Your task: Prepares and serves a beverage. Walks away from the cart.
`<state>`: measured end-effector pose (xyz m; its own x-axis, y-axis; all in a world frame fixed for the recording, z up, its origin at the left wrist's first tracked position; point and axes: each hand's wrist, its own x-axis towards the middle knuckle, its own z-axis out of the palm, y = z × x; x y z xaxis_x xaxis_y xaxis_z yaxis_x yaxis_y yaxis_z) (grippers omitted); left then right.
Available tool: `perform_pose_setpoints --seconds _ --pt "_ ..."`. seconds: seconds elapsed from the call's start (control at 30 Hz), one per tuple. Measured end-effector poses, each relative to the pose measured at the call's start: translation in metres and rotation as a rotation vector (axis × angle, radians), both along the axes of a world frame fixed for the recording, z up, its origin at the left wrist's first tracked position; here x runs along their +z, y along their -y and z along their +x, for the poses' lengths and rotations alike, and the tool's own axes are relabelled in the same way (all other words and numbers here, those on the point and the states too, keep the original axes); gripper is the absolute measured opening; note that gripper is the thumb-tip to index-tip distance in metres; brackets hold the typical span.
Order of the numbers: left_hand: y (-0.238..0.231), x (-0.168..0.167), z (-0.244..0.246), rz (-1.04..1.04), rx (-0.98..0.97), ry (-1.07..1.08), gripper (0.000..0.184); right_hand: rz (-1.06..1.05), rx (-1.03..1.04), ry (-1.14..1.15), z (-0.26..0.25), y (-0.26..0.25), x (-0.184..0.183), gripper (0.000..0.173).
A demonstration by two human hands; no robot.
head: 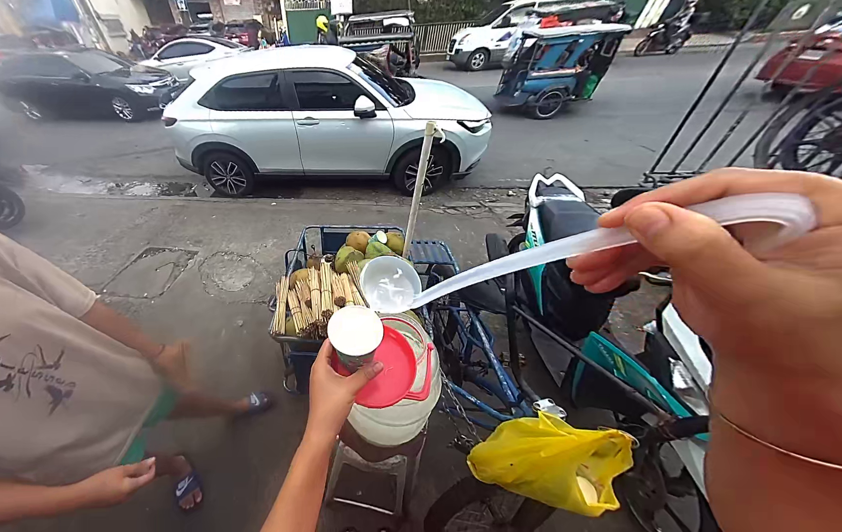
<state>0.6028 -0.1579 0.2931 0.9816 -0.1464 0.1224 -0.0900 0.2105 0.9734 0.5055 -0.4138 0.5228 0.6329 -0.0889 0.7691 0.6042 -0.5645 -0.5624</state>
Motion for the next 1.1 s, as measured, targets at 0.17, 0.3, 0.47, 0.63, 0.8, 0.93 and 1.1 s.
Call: perform_pose_setpoints --seconds 0.17,0.3,0.47,0.63,0.8,0.93,1.1 --pt "-0.029 -0.012 -0.013 0.020 0.150 -0.019 0.068 0.053 -0.004 -0.160 0.029 0.008 -0.027 0.015" --pt "-0.057 -0.023 -0.022 0.056 0.303 -0.041 0.071 0.086 0.002 -0.304 0.044 0.008 -0.057 0.017" --pt "-0.092 -0.045 -0.025 0.069 0.489 -0.005 0.073 0.094 -0.033 -0.438 0.055 0.005 -0.092 0.022" --pt "-0.123 -0.070 -0.022 0.163 0.658 -0.002 0.077 0.116 -0.010 -0.520 0.066 0.004 -0.118 0.022" --pt "-0.142 -0.080 -0.018 0.157 0.770 -0.033 0.075 0.080 -0.061 -0.584 0.070 -0.004 -0.131 0.028" --pt "-0.154 -0.085 -0.014 0.157 0.811 -0.039 0.074 -0.057 -0.116 -0.658 0.070 -0.011 -0.138 0.036" --pt "-0.165 -0.092 -0.007 0.189 0.850 -0.040 0.071 -0.215 -0.101 -0.741 0.083 -0.031 -0.156 0.040"
